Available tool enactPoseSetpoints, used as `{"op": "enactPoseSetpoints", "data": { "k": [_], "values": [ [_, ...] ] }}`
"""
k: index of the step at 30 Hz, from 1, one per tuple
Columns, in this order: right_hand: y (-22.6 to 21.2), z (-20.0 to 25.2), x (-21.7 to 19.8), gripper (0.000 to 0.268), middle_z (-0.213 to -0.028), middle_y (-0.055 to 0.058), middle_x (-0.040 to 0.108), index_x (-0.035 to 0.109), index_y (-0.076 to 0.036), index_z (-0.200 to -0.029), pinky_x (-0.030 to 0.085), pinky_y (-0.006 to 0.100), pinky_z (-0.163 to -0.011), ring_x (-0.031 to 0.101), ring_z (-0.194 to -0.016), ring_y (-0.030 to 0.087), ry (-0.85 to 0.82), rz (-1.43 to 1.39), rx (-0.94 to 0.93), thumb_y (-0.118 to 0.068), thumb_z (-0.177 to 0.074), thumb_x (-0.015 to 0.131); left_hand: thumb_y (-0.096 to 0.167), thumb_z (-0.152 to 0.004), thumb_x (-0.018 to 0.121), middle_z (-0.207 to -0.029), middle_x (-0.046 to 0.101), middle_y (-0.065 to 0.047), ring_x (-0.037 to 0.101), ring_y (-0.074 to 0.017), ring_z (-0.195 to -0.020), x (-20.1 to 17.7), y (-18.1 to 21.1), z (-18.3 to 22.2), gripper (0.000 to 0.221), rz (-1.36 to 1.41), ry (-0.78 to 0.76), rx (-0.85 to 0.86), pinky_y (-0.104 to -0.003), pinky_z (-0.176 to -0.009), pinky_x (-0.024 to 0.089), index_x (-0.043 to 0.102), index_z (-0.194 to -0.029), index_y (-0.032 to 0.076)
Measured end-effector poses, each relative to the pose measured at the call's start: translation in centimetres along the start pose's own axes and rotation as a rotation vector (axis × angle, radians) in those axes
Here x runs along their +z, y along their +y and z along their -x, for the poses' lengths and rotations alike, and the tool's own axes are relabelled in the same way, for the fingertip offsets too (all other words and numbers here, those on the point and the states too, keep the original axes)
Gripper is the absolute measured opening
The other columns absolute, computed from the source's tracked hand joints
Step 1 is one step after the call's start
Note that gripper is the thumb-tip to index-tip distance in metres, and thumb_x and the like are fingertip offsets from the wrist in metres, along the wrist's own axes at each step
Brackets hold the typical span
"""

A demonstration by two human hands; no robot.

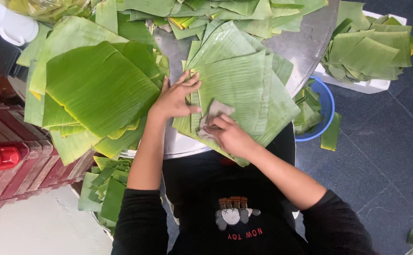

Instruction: Cleaning banana leaves by wiping them with a cloth and stacking them on a table

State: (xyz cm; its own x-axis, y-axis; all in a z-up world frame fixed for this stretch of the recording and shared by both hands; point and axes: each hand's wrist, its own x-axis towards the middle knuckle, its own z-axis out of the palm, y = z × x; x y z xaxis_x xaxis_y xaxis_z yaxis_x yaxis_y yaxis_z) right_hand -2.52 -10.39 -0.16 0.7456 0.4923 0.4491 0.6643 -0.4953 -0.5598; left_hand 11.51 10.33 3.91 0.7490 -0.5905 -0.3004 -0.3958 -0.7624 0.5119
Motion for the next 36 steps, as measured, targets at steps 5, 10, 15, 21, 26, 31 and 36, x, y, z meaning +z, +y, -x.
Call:
{"op": "enactPoseSetpoints", "data": {
  "k": [5, 10, 15, 21, 26, 31, 36],
  "values": [
    [2.0, 0.1, -2.0, 0.018, -0.100, 0.014, 0.070, 0.078, -0.003, -0.097, 0.056, 0.045, -0.084, 0.070, -0.093, 0.039, 0.082, -0.224, 0.149, -0.014, -0.083, 0.079, 0.064, -0.065, 0.082, -0.166, 0.033, -0.007, 0.020, -0.0346, -0.156, 1.1, 4.3, 2.3, 0.109, -0.239, 0.099, -0.051, -0.081, -0.114, 0.001, 0.046, -0.152, 0.010],
    [3.6, -2.7, 0.0, 0.039, -0.112, 0.014, 0.067, 0.074, -0.008, -0.120, 0.056, 0.043, -0.093, 0.069, -0.108, 0.036, 0.331, 0.011, 0.305, -0.020, -0.084, 0.085, 0.067, -0.066, 0.082, -0.168, 0.026, -0.013, 0.016, -0.0358, -0.156, 2.5, 5.7, 3.8, 0.121, -0.232, 0.117, -0.122, -0.082, -0.113, -0.003, 0.035, -0.156, 0.002],
    [10.0, -1.9, 6.0, 0.016, -0.107, 0.000, 0.065, 0.078, -0.012, -0.097, 0.059, 0.031, -0.087, 0.071, -0.098, 0.022, 0.147, 0.330, 0.175, -0.020, -0.084, 0.076, 0.075, -0.059, 0.081, -0.170, 0.019, -0.013, 0.008, -0.0374, -0.157, 3.4, 5.1, 2.9, 0.133, -0.357, 0.060, -0.210, -0.081, -0.115, -0.006, 0.030, -0.158, 0.002],
    [19.1, -2.3, -1.8, 0.016, -0.089, 0.008, 0.061, 0.074, -0.006, -0.086, 0.056, 0.035, -0.077, 0.068, -0.085, 0.027, 0.263, 0.591, 0.229, -0.016, -0.097, 0.066, 0.066, -0.059, 0.086, -0.170, 0.019, -0.013, 0.004, -0.0385, -0.156, 3.3, 5.8, 2.2, 0.131, -0.336, 0.062, -0.244, -0.081, -0.115, -0.008, 0.029, -0.157, 0.001],
    [13.7, -3.0, 1.7, 0.013, -0.094, 0.009, 0.058, 0.074, -0.011, -0.095, 0.058, 0.045, -0.070, 0.070, -0.081, 0.036, 0.299, 0.395, 0.354, -0.016, -0.093, 0.063, 0.065, -0.058, 0.087, -0.171, 0.017, -0.011, 0.002, -0.0378, -0.157, 3.4, 5.8, 1.9, 0.132, -0.355, 0.046, -0.270, -0.081, -0.115, -0.008, 0.028, -0.158, 0.003],
    [7.3, -0.9, 5.5, 0.025, -0.101, -0.005, 0.059, 0.075, -0.022, -0.110, 0.059, 0.030, -0.063, 0.067, -0.091, 0.015, 0.220, 0.570, 0.240, -0.030, -0.089, 0.064, 0.060, -0.061, 0.088, -0.170, 0.019, -0.011, 0.003, -0.0391, -0.156, 3.9, 5.1, 1.5, 0.127, -0.361, 0.060, -0.256, -0.082, -0.115, -0.004, 0.028, -0.158, 0.002],
    [15.3, 2.8, -0.4, 0.018, -0.109, 0.003, 0.061, 0.077, -0.014, -0.111, 0.058, 0.034, -0.081, 0.067, -0.100, 0.025, 0.193, 0.723, 0.449, -0.017, -0.098, 0.065, 0.067, -0.059, 0.085, -0.171, 0.017, -0.012, 0.002, -0.0379, -0.157, 3.4, 6.0, 2.2, 0.131, -0.376, 0.052, -0.259, -0.081, -0.116, -0.006, 0.029, -0.158, 0.001]
  ]
}}
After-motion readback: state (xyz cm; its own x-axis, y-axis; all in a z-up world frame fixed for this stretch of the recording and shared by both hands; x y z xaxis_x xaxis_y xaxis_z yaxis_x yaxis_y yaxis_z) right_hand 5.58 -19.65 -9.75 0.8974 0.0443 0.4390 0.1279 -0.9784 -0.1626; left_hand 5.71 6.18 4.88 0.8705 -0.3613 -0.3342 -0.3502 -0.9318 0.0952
